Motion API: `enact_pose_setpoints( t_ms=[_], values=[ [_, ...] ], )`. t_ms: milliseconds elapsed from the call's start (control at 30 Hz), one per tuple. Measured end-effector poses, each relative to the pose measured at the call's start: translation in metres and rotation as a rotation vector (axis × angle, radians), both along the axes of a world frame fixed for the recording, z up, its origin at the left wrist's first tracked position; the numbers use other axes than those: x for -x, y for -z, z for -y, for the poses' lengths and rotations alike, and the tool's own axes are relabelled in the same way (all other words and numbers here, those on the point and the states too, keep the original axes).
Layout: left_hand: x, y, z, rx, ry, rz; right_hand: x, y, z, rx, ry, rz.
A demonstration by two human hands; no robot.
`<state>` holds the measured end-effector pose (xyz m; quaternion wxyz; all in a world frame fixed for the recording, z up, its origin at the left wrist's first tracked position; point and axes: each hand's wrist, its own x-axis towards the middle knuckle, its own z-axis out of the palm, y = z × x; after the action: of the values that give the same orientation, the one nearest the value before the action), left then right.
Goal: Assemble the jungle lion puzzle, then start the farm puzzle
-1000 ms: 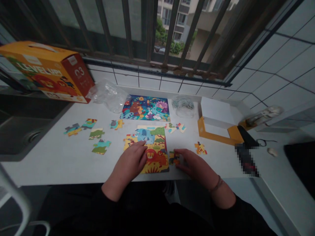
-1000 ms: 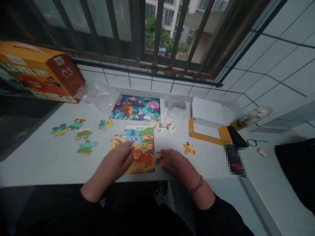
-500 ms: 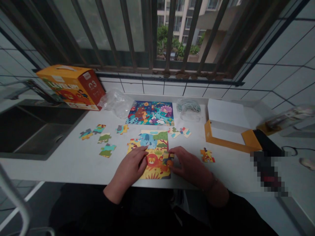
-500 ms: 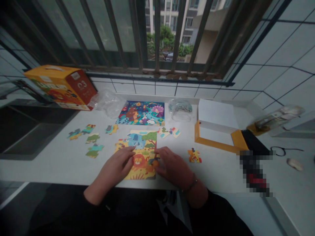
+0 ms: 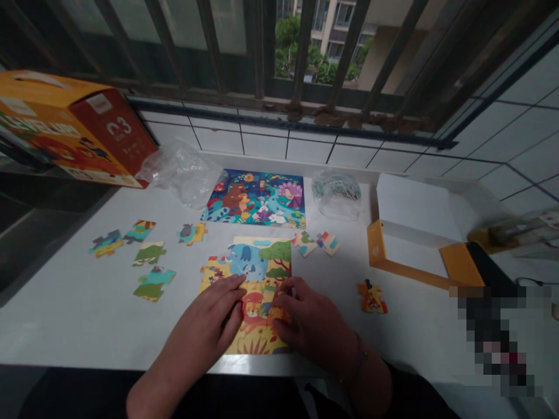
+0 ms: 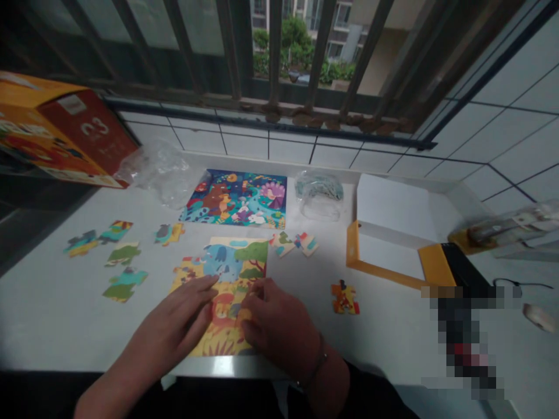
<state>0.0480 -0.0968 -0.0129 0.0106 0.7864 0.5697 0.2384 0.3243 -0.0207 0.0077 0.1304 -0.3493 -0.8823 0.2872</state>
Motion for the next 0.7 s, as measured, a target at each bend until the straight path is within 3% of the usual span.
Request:
enact_pose_setpoints(
  t_ms=[333,500,567,700],
  values=[
    [0.002,-0.004,0.0,0.013,-0.006,-0.037,0.002,0.001,-0.005,0.114,0.007,-0.062],
    [0.003,-0.001,0.001,0.007,-0.006,-0.043,-0.002,0.006,-0.006,0.077,0.029,-0.117],
    [0.003,-0.001,0.0,0.008,-0.004,-0.029,-0.007,0.008,-0.012,0.004,0.163,-0.132],
    [0.002,-0.004,-0.001,-0.004,0.012,-0.002,-0.018,0.015,-0.036,-0.186,0.607,-0.084]
  ],
)
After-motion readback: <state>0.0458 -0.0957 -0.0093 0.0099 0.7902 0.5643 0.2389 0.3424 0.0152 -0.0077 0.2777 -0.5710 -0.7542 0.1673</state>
